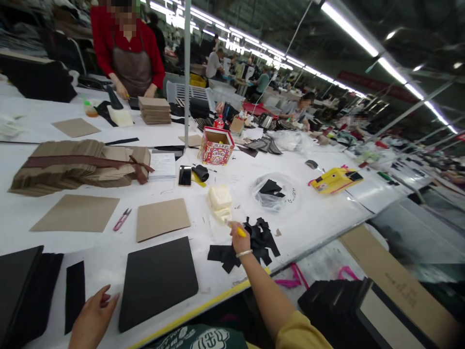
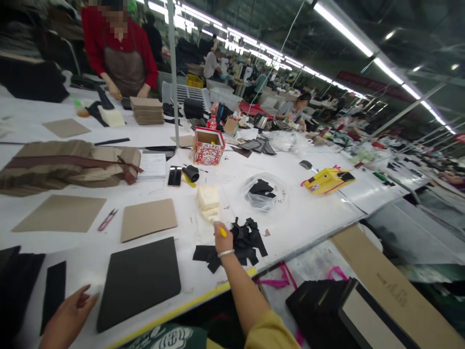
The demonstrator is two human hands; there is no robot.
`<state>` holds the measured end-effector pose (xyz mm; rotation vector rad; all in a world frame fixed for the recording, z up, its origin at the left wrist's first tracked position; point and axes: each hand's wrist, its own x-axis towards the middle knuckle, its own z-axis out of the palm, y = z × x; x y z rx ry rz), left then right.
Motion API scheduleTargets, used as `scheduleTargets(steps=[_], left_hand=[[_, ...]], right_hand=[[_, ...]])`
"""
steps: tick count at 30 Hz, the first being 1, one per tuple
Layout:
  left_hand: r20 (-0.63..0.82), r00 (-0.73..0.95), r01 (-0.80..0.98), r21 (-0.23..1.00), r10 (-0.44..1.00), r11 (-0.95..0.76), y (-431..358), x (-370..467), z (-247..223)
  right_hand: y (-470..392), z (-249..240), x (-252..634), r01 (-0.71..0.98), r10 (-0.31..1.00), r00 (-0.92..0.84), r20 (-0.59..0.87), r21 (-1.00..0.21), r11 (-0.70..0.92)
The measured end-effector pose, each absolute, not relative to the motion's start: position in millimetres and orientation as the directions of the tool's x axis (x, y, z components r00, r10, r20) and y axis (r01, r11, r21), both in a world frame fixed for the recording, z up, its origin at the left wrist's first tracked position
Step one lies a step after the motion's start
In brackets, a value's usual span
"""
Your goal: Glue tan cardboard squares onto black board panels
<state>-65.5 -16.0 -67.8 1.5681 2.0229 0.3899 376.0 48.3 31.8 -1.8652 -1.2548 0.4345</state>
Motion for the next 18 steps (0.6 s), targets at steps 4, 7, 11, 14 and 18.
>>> scheduleTargets(steps=[4, 7, 11, 14, 18], left_hand=[[-0.291, -0.168, 0.789, 0.533, 0.942, 0.305, -19.0, -78.7, -68.5], [-0.379, -0.178, 0.756, 0.538, 0.908, 0.373, -19.3, -82.7, -73.9], [-0.481, -0.216, 0.703, 0.527, 0.849, 0.478, -17.8, -82.3, -78.7], [-0.509, -0.225, 0.686, 0.522, 0.831, 0.506, -15.3, -80.3, -77.6], [-0.517, -0.226, 0.679, 0.524, 0.826, 0.514, -10.3, -81.8, -80.2]], right_hand=[[79.8, 31.9, 416.1, 0.588, 0.824, 0.564, 0.051, -0.726, -0.357], [92.6, 20.7, 423.9, 0.731, 0.871, 0.478, 0.118, -0.604, -0.319], [87.1, 2.8, 415.6, 0.842, 0.949, 0.28, 0.144, -0.512, -0.17], [70.8, -7.2, 399.8, 0.806, 0.95, 0.267, 0.164, -0.578, -0.127], [49.7, -9.1, 382.6, 0.655, 0.925, 0.361, 0.121, -0.738, -0.159]])
